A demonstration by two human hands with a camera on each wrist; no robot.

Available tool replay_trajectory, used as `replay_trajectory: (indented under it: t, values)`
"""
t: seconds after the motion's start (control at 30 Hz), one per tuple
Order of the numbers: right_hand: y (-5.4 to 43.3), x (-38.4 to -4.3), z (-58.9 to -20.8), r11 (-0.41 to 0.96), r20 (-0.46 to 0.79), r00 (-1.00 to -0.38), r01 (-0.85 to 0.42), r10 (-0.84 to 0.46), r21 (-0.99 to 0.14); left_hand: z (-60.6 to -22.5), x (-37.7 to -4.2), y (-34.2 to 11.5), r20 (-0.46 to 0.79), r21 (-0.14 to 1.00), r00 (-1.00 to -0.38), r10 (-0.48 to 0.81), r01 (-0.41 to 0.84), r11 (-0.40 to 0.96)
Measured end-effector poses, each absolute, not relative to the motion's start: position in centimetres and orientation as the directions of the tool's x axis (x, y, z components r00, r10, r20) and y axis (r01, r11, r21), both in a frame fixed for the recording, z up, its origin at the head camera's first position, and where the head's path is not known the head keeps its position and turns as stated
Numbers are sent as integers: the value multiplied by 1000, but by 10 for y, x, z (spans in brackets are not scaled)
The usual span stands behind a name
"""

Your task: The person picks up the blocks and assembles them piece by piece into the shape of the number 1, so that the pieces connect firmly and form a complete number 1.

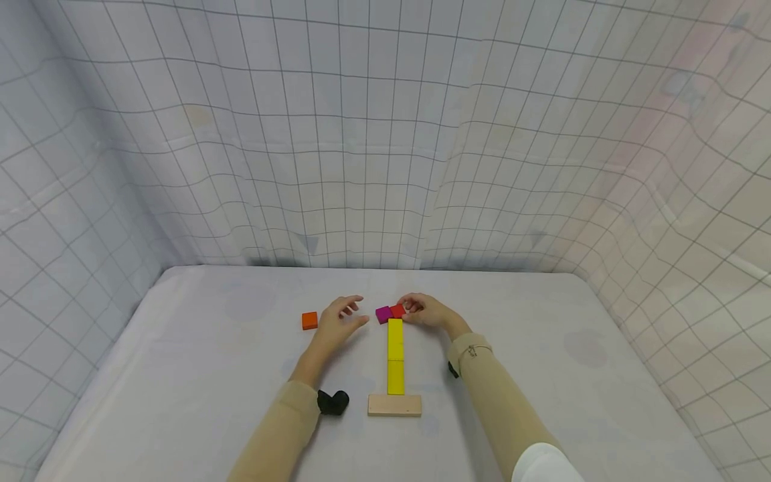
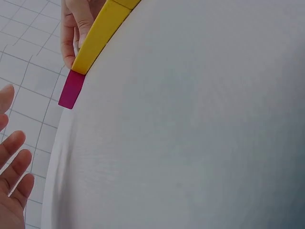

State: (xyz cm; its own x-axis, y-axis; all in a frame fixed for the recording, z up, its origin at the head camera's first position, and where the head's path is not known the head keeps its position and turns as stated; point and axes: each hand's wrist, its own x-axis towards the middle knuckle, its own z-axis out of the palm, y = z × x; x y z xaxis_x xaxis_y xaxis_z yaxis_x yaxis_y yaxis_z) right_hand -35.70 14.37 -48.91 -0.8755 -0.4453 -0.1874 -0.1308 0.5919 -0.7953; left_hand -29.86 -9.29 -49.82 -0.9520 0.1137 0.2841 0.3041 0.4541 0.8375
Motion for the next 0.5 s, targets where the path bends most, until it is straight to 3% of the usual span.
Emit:
replay_trajectory:
  t: [0.5]
  values:
    - [144,-356,-488,584,-186,-874,-130,-449,-801,-491,-291,-130,347,827,-935,65,338,448]
